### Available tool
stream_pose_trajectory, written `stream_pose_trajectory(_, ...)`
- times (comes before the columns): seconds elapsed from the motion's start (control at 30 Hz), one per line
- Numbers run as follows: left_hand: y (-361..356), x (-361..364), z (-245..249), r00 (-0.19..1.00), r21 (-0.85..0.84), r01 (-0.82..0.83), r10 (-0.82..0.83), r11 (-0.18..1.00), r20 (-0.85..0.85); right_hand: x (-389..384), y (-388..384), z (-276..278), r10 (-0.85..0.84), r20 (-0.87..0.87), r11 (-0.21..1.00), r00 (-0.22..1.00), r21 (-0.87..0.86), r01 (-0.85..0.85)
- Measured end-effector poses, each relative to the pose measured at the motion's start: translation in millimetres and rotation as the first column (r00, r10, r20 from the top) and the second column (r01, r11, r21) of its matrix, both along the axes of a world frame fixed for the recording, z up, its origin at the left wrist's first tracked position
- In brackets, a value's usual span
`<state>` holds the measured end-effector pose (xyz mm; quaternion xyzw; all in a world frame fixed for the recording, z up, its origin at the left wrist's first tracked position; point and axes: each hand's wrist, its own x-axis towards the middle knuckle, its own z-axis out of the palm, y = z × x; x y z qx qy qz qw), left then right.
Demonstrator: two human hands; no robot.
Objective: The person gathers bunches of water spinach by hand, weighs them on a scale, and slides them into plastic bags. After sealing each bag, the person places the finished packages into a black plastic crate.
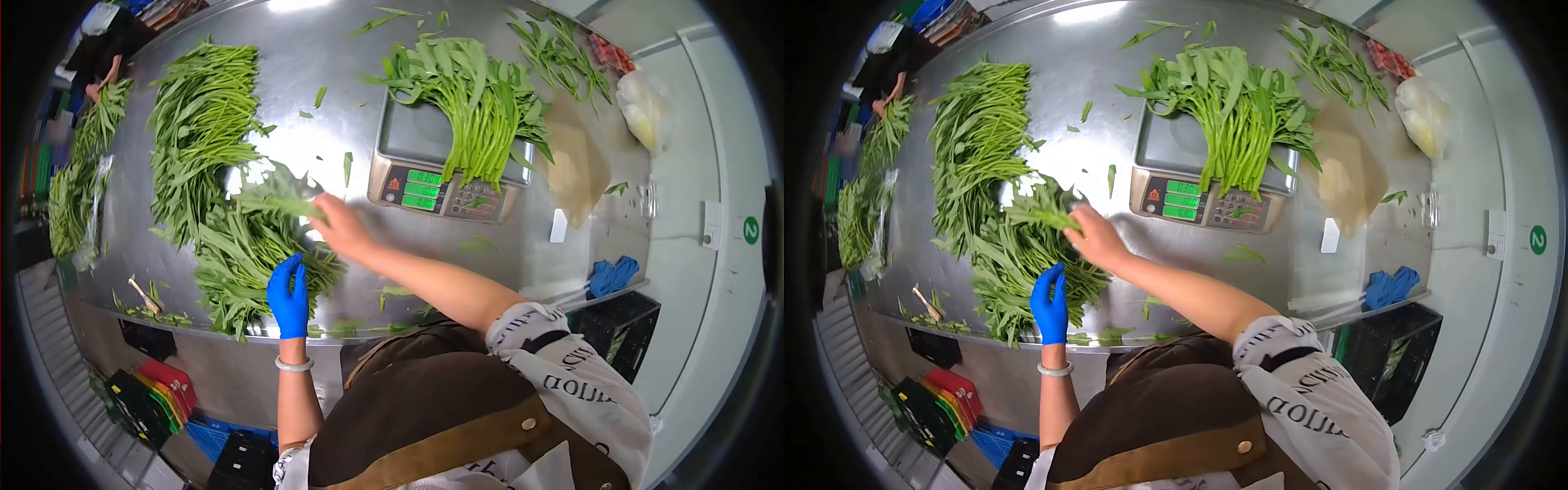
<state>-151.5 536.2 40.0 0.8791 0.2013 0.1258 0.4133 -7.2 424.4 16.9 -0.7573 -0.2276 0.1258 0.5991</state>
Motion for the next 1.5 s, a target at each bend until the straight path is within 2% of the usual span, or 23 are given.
stream_pose_trajectory(0.07,0.0,1.4,-1.6,1.000,-0.007,-0.019,0.019,1.000,0.007,9.1,-11.2,9.0,-0.002,-0.195,1.000,0.981,0.014,0.005)
stream_pose_trajectory(0.13,-4.7,10.6,-0.6,1.000,-0.038,0.022,-0.022,0.999,0.000,17.1,-20.4,-12.9,0.132,-0.451,0.967,0.883,-0.139,-0.215)
stream_pose_trajectory(0.17,-7.6,15.8,-0.1,0.999,-0.029,0.047,-0.048,0.998,-0.015,18.5,-25.7,-23.8,0.180,-0.363,0.922,0.914,-0.261,-0.285)
stream_pose_trajectory(0.2,-9.9,22.6,-0.9,0.997,-0.022,0.075,-0.076,0.997,-0.026,20.0,-27.2,-22.4,0.155,-0.391,0.960,0.907,-0.157,-0.231)
stream_pose_trajectory(0.27,-14.2,30.4,-14.1,0.987,-0.264,-0.034,-0.009,0.964,-0.161,15.1,-30.8,-20.9,0.128,-0.464,0.992,0.876,0.049,-0.118)
stream_pose_trajectory(0.3,-16.3,32.5,-21.1,0.971,-0.372,-0.104,0.014,0.923,-0.237,15.7,-31.4,-22.4,0.203,-0.534,0.972,0.821,0.211,-0.103)
stream_pose_trajectory(0.37,-24.8,46.3,-29.3,0.957,-0.668,-0.281,0.149,0.689,-0.250,9.4,-32.4,-27.3,0.240,-0.537,0.964,0.809,0.234,-0.130)
stream_pose_trajectory(0.43,-29.5,56.0,-37.4,0.925,-0.825,-0.370,0.258,0.427,-0.280,1.8,-36.3,-20.7,0.252,-0.518,0.965,0.817,0.198,-0.172)
stream_pose_trajectory(0.53,-7.9,65.4,-64.6,0.991,-0.988,-0.133,0.009,-0.077,-0.134,-1.0,-40.7,-19.2,0.228,-0.643,0.973,0.731,0.182,-0.144)
stream_pose_trajectory(0.57,-14.0,63.8,-69.5,0.974,-0.975,-0.221,0.059,0.026,-0.219,1.1,-49.8,-16.8,0.124,-0.570,0.980,0.812,-0.060,-0.191)
stream_pose_trajectory(0.67,-26.2,70.7,-50.8,0.967,-0.927,-0.252,0.096,0.277,-0.234,6.5,-62.9,-15.5,0.051,-0.453,0.944,0.890,-0.270,-0.192)
stream_pose_trajectory(0.7,-27.7,75.2,-33.9,0.951,-0.934,-0.304,0.115,0.188,-0.287,7.1,-63.4,-15.9,0.018,-0.418,0.967,0.908,-0.224,-0.122)
stream_pose_trajectory(0.8,-17.2,67.1,-66.8,0.990,-0.990,-0.115,0.089,0.076,-0.108,2.2,-66.7,-15.9,-0.107,-0.325,0.994,0.940,-0.066,0.090)
stream_pose_trajectory(0.83,-18.1,65.9,-57.0,0.968,-0.969,-0.228,0.129,0.100,-0.214,6.4,-68.3,6.6,-0.087,-0.307,0.967,0.948,-0.254,0.007)
stream_pose_trajectory(0.93,-18.3,59.7,-71.1,0.974,-0.986,-0.164,0.162,0.006,-0.161,28.5,-76.8,48.0,-0.080,-0.059,0.972,0.995,-0.228,0.064)
stream_pose_trajectory(0.97,-21.5,62.6,-52.5,0.961,-0.971,-0.214,0.155,-0.109,-0.229,41.4,-83.5,73.9,-0.147,-0.100,0.980,0.984,-0.152,0.131)
stream_pose_trajectory(1.07,-22.2,62.9,-54.9,0.981,-0.989,-0.148,0.124,-0.023,-0.150,76.8,-111.4,131.5,-0.352,0.000,0.871,0.936,0.366,0.328)
stream_pose_trajectory(1.17,-29.1,69.9,-50.7,0.971,-0.984,-0.176,0.172,0.032,-0.168,98.7,-145.1,179.0,-0.536,0.152,0.736,0.830,0.566,0.372)
stream_pose_trajectory(1.3,-33.3,71.9,-74.9,0.975,-0.985,-0.148,0.182,0.085,-0.131,113.9,-185.4,158.1,-0.669,0.167,0.720,0.724,0.386,0.576)
stream_pose_trajectory(1.37,-39.5,72.9,-74.5,0.968,-0.980,-0.199,0.150,-0.024,-0.200,119.7,-204.2,114.9,-0.642,0.105,0.756,0.760,-0.080,0.650)
stream_pose_trajectory(1.4,-42.3,74.7,-73.5,0.964,-0.971,-0.226,0.126,-0.074,-0.234,122.5,-213.4,81.1,-0.593,-0.034,0.794,0.805,-0.193,0.577)
stream_pose_trajectory(1.43,-47.8,77.9,-56.4,0.960,-0.964,-0.259,0.093,-0.058,-0.263,125.2,-218.1,60.1,-0.543,-0.178,0.826,0.821,-0.287,0.485)
stream_pose_trajectory(1.5,-51.8,77.4,-42.9,0.967,-0.963,-0.249,0.084,0.105,-0.241,117.2,-219.2,61.5,-0.534,-0.056,0.785,0.844,-0.403,0.470)
